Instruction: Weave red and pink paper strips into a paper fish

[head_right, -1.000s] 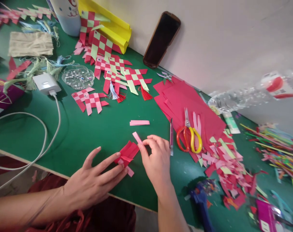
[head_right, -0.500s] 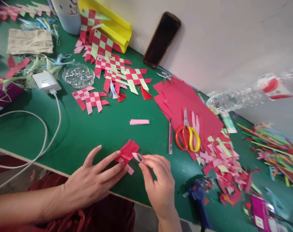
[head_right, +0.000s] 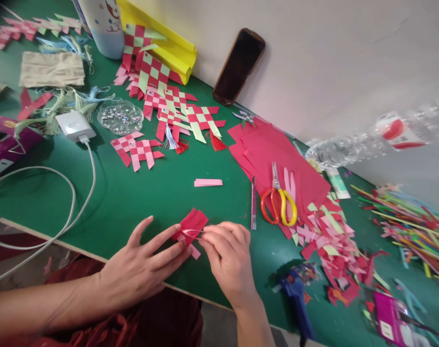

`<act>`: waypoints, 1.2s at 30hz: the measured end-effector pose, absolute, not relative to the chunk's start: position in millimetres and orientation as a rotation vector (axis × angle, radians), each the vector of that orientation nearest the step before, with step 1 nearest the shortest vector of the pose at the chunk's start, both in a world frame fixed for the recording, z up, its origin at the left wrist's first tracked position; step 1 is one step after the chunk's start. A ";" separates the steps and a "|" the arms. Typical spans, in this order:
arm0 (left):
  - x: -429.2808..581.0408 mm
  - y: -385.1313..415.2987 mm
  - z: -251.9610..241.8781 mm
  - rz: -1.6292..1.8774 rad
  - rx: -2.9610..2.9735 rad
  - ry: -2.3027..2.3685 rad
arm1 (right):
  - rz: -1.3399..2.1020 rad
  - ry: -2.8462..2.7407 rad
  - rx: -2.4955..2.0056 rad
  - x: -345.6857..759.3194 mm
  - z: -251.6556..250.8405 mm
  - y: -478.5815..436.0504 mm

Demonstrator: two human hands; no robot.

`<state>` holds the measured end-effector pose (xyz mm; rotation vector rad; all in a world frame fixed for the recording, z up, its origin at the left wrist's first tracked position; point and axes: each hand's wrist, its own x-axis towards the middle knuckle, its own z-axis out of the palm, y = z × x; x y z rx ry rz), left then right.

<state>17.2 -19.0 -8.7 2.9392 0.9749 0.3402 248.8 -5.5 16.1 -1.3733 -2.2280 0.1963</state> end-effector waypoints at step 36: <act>16.3 -20.8 -7.8 0.323 2.972 1.027 | 0.750 -2.290 -1.742 233.7 34.7 4.1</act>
